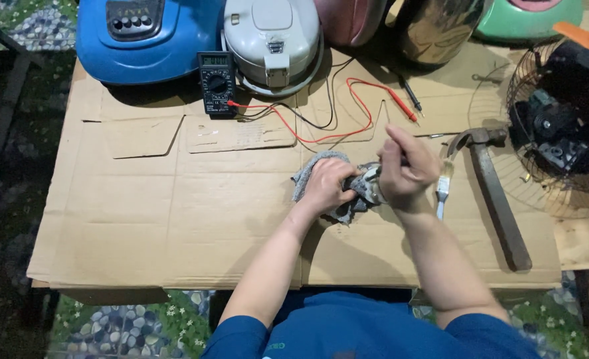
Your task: The person uses a screwdriver to loosen and remove screws from a small electrical component held in a cloth. They then use a hammer to tap the component, remove a small brass pin, and continue unscrewing parts. The person works on a cardboard-covered table with various tools and appliances nearby.
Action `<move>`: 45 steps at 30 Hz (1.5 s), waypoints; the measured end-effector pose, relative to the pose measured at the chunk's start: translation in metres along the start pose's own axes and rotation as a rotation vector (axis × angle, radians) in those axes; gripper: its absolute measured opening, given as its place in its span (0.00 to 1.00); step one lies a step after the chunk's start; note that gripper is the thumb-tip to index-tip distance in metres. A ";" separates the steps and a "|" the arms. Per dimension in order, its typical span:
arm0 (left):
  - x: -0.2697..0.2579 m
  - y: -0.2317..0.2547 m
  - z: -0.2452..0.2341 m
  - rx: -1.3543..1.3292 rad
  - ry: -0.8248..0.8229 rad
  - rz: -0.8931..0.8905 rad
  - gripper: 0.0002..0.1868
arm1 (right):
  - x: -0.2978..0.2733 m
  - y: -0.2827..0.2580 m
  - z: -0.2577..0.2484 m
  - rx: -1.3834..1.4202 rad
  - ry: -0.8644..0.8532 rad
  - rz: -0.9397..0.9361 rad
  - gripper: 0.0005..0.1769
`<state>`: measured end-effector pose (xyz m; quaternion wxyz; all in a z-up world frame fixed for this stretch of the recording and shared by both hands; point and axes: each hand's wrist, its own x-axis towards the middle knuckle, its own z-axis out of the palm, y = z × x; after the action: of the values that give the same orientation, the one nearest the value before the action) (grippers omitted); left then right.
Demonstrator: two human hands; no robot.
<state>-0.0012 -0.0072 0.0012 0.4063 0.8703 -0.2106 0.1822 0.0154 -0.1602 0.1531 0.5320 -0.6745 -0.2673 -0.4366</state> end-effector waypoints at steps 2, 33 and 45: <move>0.003 -0.002 0.002 0.006 0.004 0.006 0.26 | 0.004 0.003 -0.006 0.011 -0.044 0.016 0.10; 0.000 -0.004 0.004 0.002 -0.001 0.010 0.27 | 0.030 0.006 -0.092 -0.682 -0.650 -0.115 0.24; -0.001 -0.007 0.009 0.004 0.037 0.016 0.26 | 0.030 0.003 -0.045 0.640 -0.635 0.501 0.08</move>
<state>0.0030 -0.0098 -0.0094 0.4070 0.8659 -0.2096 0.2017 0.0182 -0.2073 0.1806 0.6928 -0.6204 -0.3660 0.0342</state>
